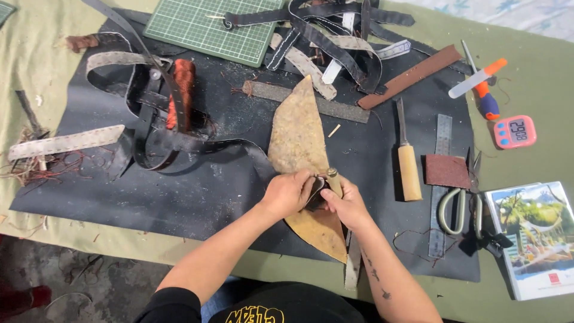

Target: The person is using scissors to cut thin strips of leather from various scraps on a workshop table.

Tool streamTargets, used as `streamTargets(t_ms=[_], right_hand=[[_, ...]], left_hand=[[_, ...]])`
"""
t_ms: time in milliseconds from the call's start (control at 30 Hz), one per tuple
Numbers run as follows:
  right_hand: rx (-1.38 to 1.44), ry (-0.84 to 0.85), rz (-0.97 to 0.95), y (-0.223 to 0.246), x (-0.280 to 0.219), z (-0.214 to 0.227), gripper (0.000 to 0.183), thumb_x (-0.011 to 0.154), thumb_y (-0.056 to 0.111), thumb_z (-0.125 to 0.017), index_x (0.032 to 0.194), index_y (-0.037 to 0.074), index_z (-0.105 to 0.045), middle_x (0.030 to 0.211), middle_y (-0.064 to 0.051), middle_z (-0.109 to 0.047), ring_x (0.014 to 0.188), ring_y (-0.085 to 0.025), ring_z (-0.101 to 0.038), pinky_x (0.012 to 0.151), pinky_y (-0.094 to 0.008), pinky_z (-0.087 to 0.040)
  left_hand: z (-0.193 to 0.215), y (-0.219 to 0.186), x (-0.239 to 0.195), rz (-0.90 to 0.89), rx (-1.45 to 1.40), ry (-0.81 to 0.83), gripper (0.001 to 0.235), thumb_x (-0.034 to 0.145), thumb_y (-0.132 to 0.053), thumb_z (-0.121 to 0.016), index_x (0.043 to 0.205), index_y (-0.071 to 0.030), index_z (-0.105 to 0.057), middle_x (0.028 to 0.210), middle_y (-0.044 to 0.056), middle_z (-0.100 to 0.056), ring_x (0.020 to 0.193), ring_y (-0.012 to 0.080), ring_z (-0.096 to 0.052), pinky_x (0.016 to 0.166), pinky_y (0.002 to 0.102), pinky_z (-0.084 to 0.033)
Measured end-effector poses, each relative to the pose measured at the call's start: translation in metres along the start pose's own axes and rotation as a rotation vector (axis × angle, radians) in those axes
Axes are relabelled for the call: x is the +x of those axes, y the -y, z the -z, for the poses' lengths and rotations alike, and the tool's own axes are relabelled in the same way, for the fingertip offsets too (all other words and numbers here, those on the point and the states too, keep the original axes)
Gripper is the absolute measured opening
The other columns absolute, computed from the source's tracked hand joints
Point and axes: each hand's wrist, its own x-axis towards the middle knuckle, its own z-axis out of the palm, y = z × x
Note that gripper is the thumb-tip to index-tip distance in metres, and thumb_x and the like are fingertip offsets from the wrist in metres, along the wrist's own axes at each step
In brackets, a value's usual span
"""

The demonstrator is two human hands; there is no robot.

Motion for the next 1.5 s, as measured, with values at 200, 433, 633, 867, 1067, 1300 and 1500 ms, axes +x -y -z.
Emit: streamTargets(t_ms=[200, 433, 633, 867, 1067, 1300, 1500], right_hand=[[-0.058, -0.237, 0.081, 0.01, 0.008, 0.003, 0.027, 0.091, 0.014, -0.077, 0.116, 0.008, -0.075, 0.075, 0.001, -0.066, 0.067, -0.006, -0.056, 0.064, -0.023, -0.048], [-0.543, -0.37, 0.155, 0.016, 0.001, 0.011, 0.049, 0.096, 0.023, -0.07, 0.142, 0.01, -0.055, 0.126, -0.015, -0.064, 0.119, -0.033, -0.064, 0.103, -0.047, -0.051], [-0.694, -0.498, 0.512, 0.04, -0.021, 0.034, 0.044, 0.093, 0.019, -0.075, 0.134, 0.009, -0.061, 0.128, -0.012, -0.058, 0.12, -0.034, -0.063, 0.101, -0.047, -0.051], [-1.034, -0.804, 0.693, 0.062, -0.072, 0.155, 0.026, 0.087, 0.017, -0.083, 0.109, 0.008, -0.073, 0.106, -0.012, -0.073, 0.105, -0.035, -0.068, 0.094, -0.045, -0.051], [-1.325, -0.831, -0.026, 0.049, -0.105, 0.198, 0.035, 0.094, 0.018, -0.075, 0.125, 0.003, -0.072, 0.118, -0.019, -0.072, 0.116, -0.04, -0.067, 0.101, -0.051, -0.048], [-1.438, -0.793, -0.388, 0.077, -0.086, 0.217, 0.055, 0.086, 0.033, -0.081, 0.137, 0.015, -0.068, 0.119, -0.02, -0.064, 0.112, -0.046, -0.065, 0.082, -0.059, -0.058], [-1.438, -0.664, -0.504, 0.082, -0.064, 0.248, 0.064, 0.084, 0.037, -0.077, 0.142, 0.013, -0.065, 0.113, -0.024, -0.072, 0.105, -0.046, -0.071, 0.081, -0.058, -0.058]], left_hand=[[0.021, -0.015, 0.026, 0.199, -0.095, 0.313, 0.04, 0.092, -0.044, -0.062, 0.127, -0.023, -0.059, 0.104, 0.018, -0.073, 0.1, 0.0402, -0.072, 0.083, 0.049, -0.057], [-0.027, -0.023, 0.046, 0.099, -0.04, 0.278, 0.039, 0.091, -0.024, -0.063, 0.129, -0.025, -0.06, 0.104, 0.008, -0.07, 0.101, 0.033, -0.072, 0.086, 0.046, -0.058], [-0.019, -0.005, 0.045, 0.41, -0.484, 0.103, 0.014, 0.092, -0.024, -0.069, 0.101, -0.017, -0.077, 0.089, 0.015, -0.076, 0.095, 0.034, -0.074, 0.081, 0.044, -0.058], [0.034, -0.019, 0.044, 0.712, -1.103, -0.108, 0.028, 0.093, -0.001, -0.06, 0.12, -0.001, -0.066, 0.099, 0.008, -0.071, 0.086, 0.0175, -0.067, 0.08, 0.032, -0.055], [0.053, -0.037, 0.04, 0.66, -1.214, -0.138, 0.022, 0.094, -0.005, -0.063, 0.114, 0.0, -0.071, 0.091, 0.007, -0.073, 0.078, 0.0129, -0.07, 0.067, 0.029, -0.059], [0.065, -0.042, 0.019, 0.51, -1.066, -0.15, 0.004, 0.095, -0.012, -0.072, 0.093, -0.009, -0.073, 0.073, -0.001, -0.062, 0.067, 0.0058, -0.049, 0.06, 0.02, -0.041], [0.083, -0.043, 0.01, 0.478, -1.155, -0.22, 0.004, 0.091, -0.003, -0.067, 0.092, -0.007, -0.069, 0.073, 0.002, -0.061, 0.069, 0.0084, -0.049, 0.065, 0.023, -0.042]])
